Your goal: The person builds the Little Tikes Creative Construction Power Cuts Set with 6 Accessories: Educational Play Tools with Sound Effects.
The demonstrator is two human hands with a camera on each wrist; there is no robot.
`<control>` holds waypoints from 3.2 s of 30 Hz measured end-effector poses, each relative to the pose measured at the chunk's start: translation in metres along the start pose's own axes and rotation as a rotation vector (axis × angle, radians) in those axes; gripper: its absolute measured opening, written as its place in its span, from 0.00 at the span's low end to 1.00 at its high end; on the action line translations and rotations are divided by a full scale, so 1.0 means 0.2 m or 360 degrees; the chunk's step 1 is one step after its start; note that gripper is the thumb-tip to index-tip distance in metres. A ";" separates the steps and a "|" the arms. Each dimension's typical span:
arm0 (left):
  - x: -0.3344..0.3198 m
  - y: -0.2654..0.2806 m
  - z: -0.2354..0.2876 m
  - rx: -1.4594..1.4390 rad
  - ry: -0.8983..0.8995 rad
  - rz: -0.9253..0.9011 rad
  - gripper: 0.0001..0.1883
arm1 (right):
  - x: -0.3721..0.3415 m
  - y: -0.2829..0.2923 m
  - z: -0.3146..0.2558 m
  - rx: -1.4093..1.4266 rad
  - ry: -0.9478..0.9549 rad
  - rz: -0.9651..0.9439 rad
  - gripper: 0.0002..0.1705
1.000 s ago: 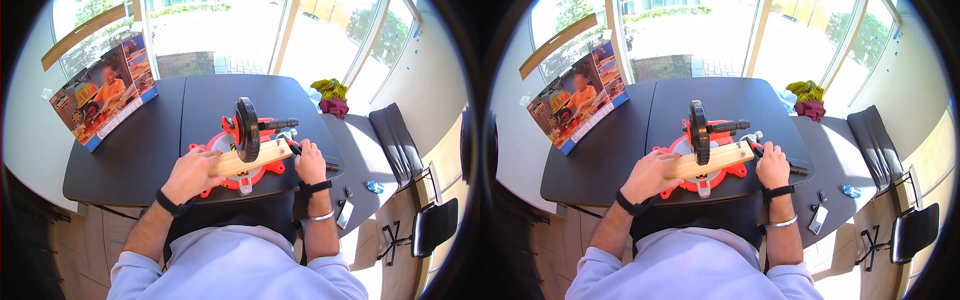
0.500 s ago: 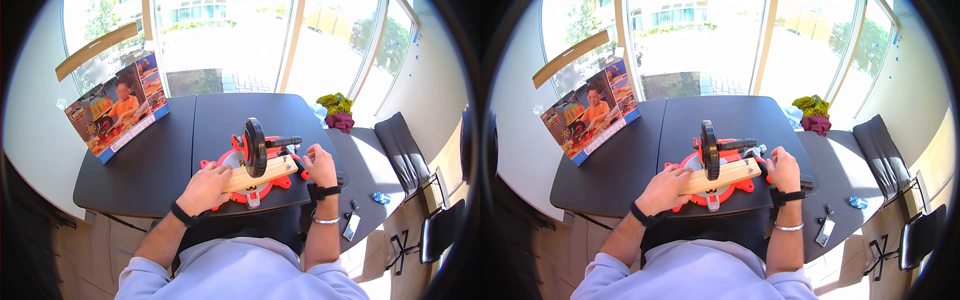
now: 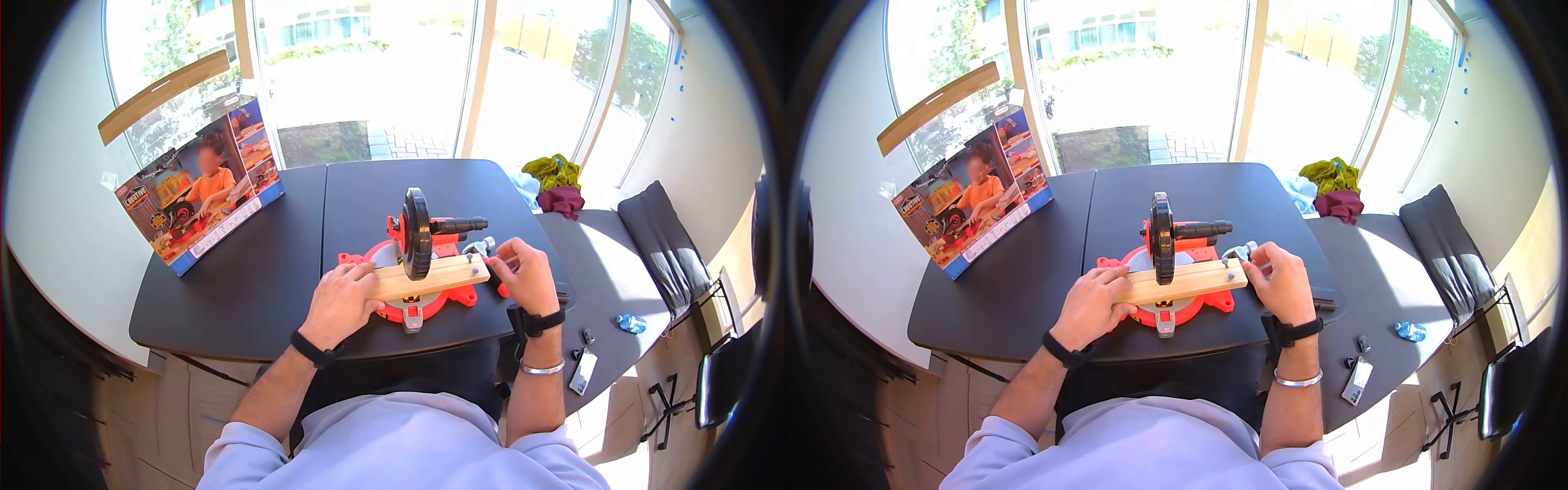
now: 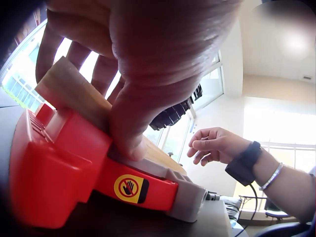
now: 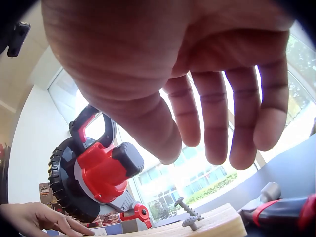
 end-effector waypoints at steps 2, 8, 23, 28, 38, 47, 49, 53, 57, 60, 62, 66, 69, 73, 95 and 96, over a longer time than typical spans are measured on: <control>-0.01 0.00 -0.01 -0.0027 0.0037 -0.0057 0.24 | 0.00 0.03 -0.04 -0.0042 0.0052 0.0061 0.10; 0.00 0.15 -0.01 -0.0056 0.0022 -0.0003 0.22 | 0.00 0.15 -0.17 0.0002 0.0103 0.0236 0.06; -0.11 0.42 0.22 -0.0328 -0.0373 -0.0077 0.11 | -0.19 0.58 -0.49 -0.0110 0.0544 0.0965 0.07; -0.13 0.42 0.25 -0.0292 -0.0510 -0.0186 0.12 | -0.24 0.61 -0.56 -0.0102 0.0681 0.1058 0.07; -0.12 0.43 0.22 -0.0259 -0.0431 -0.0160 0.11 | -0.36 0.66 -0.61 -0.0107 0.0937 0.1240 0.11; -0.15 0.34 0.25 -0.0247 -0.0454 -0.0297 0.12 | -0.26 0.68 -0.36 -0.0065 0.0474 0.1039 0.09; -0.16 0.31 0.25 -0.0229 -0.0457 -0.0346 0.12 | -0.23 0.67 -0.26 -0.0190 0.0394 0.0916 0.10; -0.16 0.27 0.24 -0.0199 -0.0441 -0.0456 0.12 | -0.21 0.61 0.05 -0.0327 0.0075 0.0751 0.11; -0.11 0.33 0.15 -0.0215 -0.0384 -0.0369 0.12 | -0.26 0.64 0.25 -0.0417 -0.0153 0.0762 0.12; -0.06 0.38 0.00 -0.0170 -0.0236 -0.0281 0.13 | -0.32 0.66 0.38 -0.0507 -0.0354 0.0728 0.11; -0.03 0.42 -0.13 -0.0139 -0.0130 -0.0167 0.11 | -0.36 0.65 0.49 -0.0570 -0.0448 0.0690 0.11; 0.03 0.50 -0.38 -0.0289 0.0156 0.0250 0.10 | -0.41 0.55 0.66 -0.0561 -0.0371 0.0483 0.13; 0.04 0.49 -0.52 -0.0157 0.0343 0.0318 0.10 | -0.44 0.48 0.74 -0.0420 -0.0426 0.0357 0.15; 0.02 0.38 -0.72 -0.0031 0.0697 0.0038 0.13 | -0.47 0.42 0.79 -0.0409 -0.0609 0.0112 0.18; -0.01 0.14 -0.79 0.0519 0.0891 -0.0326 0.24 | -0.48 0.33 0.76 -0.0358 -0.0841 -0.0186 0.28; -0.01 0.15 -0.79 0.0504 0.0882 -0.0319 0.24 | -0.48 0.33 0.75 -0.0364 -0.0844 -0.0181 0.28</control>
Point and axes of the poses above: each hand's wrist, its own x-axis towards the middle knuckle, its own y-axis out of the back of the hand, z = x × y, the point moved 9 cm from there along x, towards the middle knuckle, and after that the axes turned 14 degrees about y, right-handed, at the moved point
